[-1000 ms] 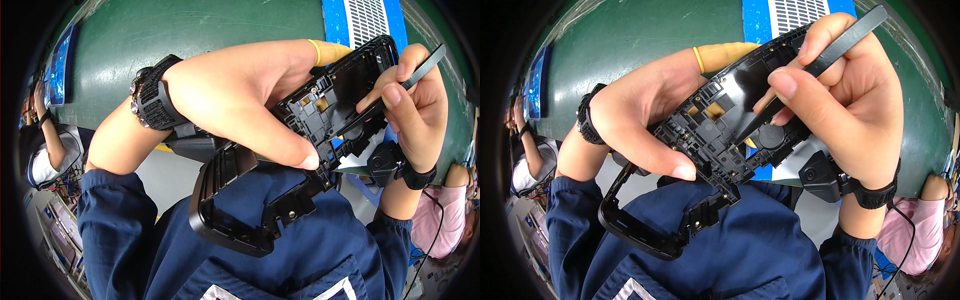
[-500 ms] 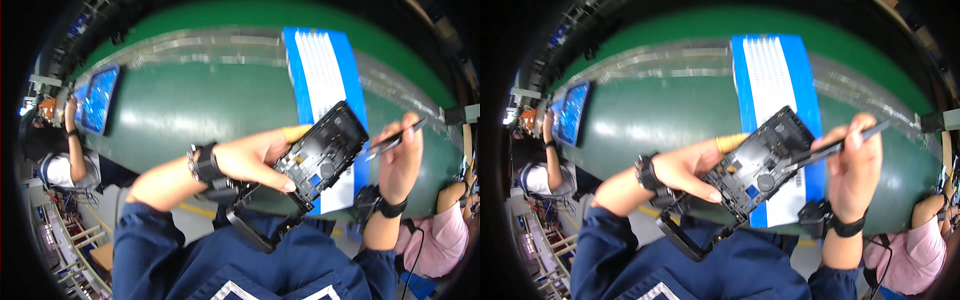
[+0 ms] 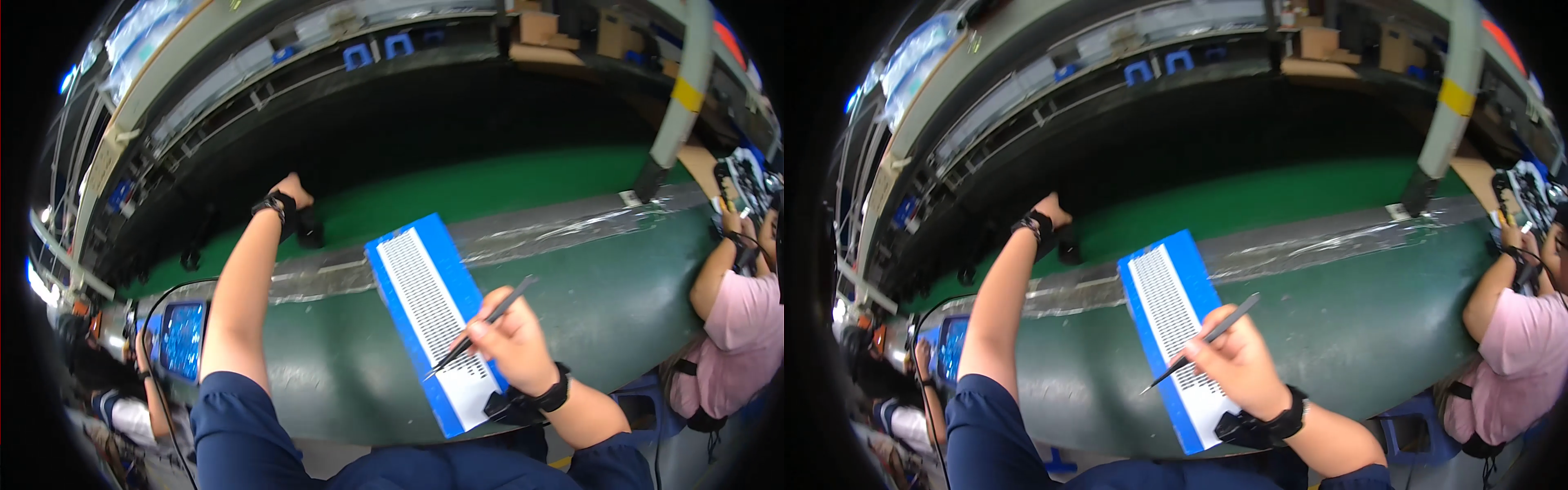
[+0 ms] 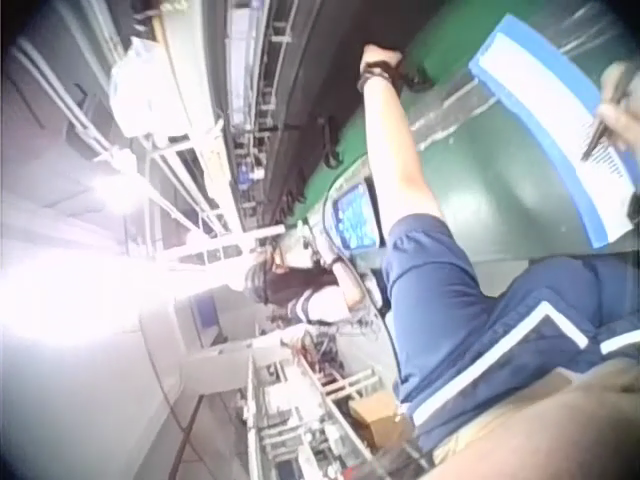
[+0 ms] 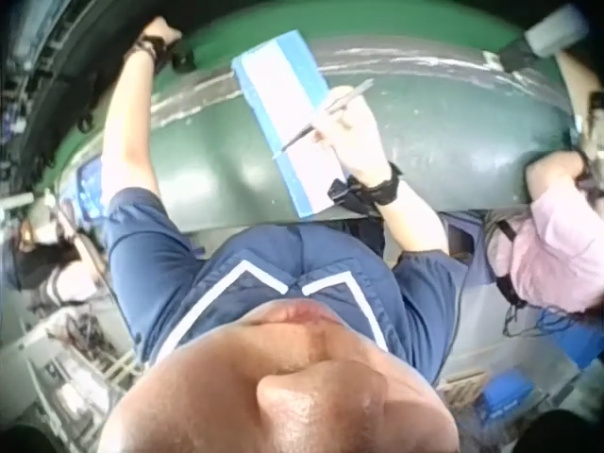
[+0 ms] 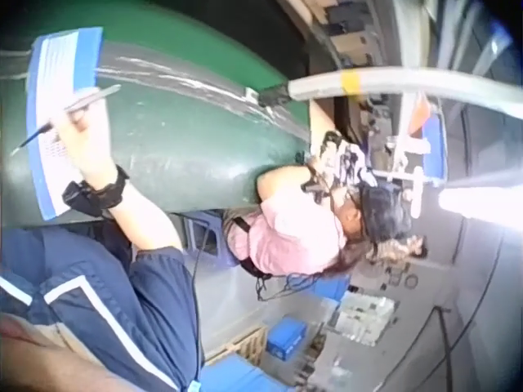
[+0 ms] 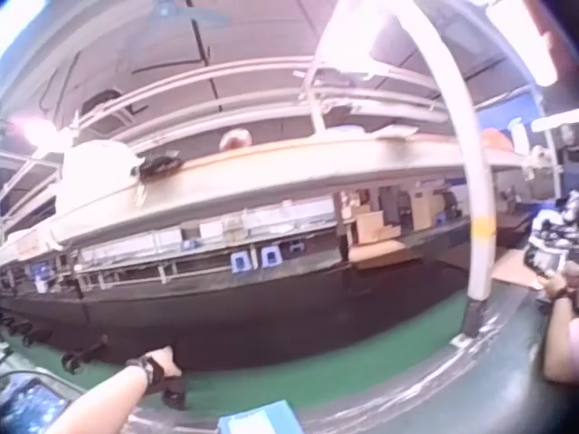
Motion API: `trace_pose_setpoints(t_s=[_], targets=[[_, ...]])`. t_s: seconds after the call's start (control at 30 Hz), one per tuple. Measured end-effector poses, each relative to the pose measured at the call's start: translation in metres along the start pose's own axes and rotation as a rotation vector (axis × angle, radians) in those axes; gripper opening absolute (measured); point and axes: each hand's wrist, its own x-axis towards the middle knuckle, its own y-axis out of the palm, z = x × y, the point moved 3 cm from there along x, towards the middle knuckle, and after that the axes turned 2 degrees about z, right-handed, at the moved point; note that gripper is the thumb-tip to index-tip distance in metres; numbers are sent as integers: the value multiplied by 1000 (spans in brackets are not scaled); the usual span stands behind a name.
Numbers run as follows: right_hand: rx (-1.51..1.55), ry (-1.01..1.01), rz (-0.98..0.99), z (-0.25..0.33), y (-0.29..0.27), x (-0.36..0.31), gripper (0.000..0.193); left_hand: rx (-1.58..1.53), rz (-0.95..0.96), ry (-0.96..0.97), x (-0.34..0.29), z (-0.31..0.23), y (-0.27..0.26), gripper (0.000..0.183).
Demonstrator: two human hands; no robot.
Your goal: Assembling and inspecting electronic components within a plastic housing using tweezers and a pointed tool.
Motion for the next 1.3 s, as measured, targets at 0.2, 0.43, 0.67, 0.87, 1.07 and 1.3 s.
trace_pose_setpoints(t_s=[0.2, 0.43, 0.67, 0.87, 1.07, 1.3], targets=[[93, -33, 61, -17, 4, 7, 19, 81, 14, -70, -1, -45, 17, 76], [62, 46, 113, -12, 11, 2, 16, -557, -6, 300, -51, -42, 4, 51], [-277, 26, 165, 21, 1, 0, 12, -1351, 833, 360, -253, -34, 29, 37], [-78, -199, -207, 36, -68, -50, 8, -1616, 1112, 443, -376, -37, 79, 39], [-90, -141, -240, -31, -43, -87, 10, -2104, 736, 332, -389, -47, 118, 38], [-146, -61, -165, -57, 6, -113, 10, -2133, 808, 283, -402, -40, 132, 27]])
